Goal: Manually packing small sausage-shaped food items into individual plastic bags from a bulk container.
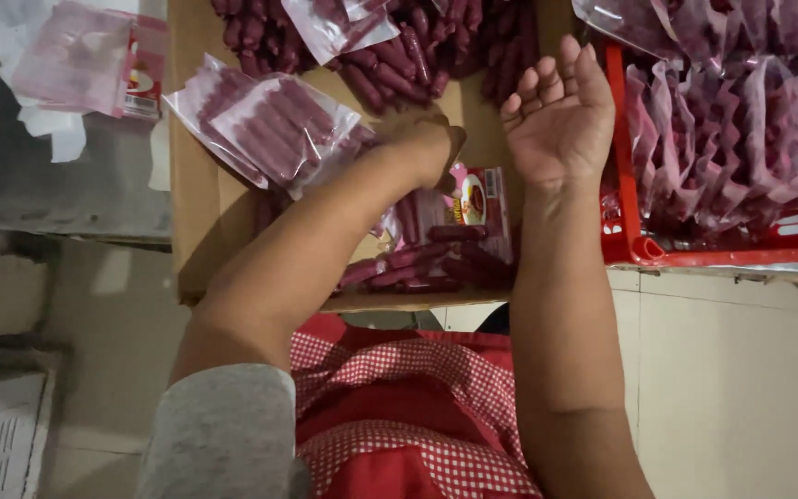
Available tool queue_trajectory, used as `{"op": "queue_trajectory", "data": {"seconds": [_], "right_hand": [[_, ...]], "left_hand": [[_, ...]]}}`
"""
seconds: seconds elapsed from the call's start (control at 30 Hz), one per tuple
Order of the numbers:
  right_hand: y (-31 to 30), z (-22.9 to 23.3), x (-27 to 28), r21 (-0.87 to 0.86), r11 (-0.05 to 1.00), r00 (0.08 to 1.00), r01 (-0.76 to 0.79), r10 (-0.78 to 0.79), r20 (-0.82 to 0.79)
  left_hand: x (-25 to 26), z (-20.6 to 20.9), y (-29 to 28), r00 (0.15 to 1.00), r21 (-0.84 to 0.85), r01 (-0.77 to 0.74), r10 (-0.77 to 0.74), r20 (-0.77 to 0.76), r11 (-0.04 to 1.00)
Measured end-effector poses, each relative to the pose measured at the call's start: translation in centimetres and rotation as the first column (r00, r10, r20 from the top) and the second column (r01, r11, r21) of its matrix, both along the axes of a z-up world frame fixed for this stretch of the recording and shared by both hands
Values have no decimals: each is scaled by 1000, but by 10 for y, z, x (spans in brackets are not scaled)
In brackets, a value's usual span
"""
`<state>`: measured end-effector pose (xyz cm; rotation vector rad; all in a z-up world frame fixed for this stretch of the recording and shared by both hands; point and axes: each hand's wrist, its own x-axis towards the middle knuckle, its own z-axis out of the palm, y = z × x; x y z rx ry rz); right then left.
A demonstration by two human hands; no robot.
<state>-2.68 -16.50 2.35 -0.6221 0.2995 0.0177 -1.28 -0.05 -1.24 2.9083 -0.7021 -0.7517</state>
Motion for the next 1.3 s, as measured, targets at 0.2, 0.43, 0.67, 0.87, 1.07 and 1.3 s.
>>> {"op": "queue_trajectory", "data": {"seconds": [0.2,0.43,0.67,0.87,1.07,1.3], "right_hand": [[-1,-2,3,-31,999,1000,-13,13,8],[6,3,-2,-62,997,999,-36,37,18],[25,33,-29,-468,794,849,-388,506,155],[46,30,-27,-682,437,755,-587,599,-266],[41,-6,-8,-230,900,928,-370,367,-56],[34,-32,9,-153,950,958,-273,283,42]], "left_hand": [[-28,47,4,864,-189,-431,343,-369,882],[8,4,15,961,-230,-278,271,-61,933],[65,-28,59,830,-900,-148,547,112,409],[33,34,68,740,-949,-309,611,-280,-61],[-1,47,45,718,-919,-395,631,-295,19],[-2,36,53,738,-919,-382,630,-242,94]]}}
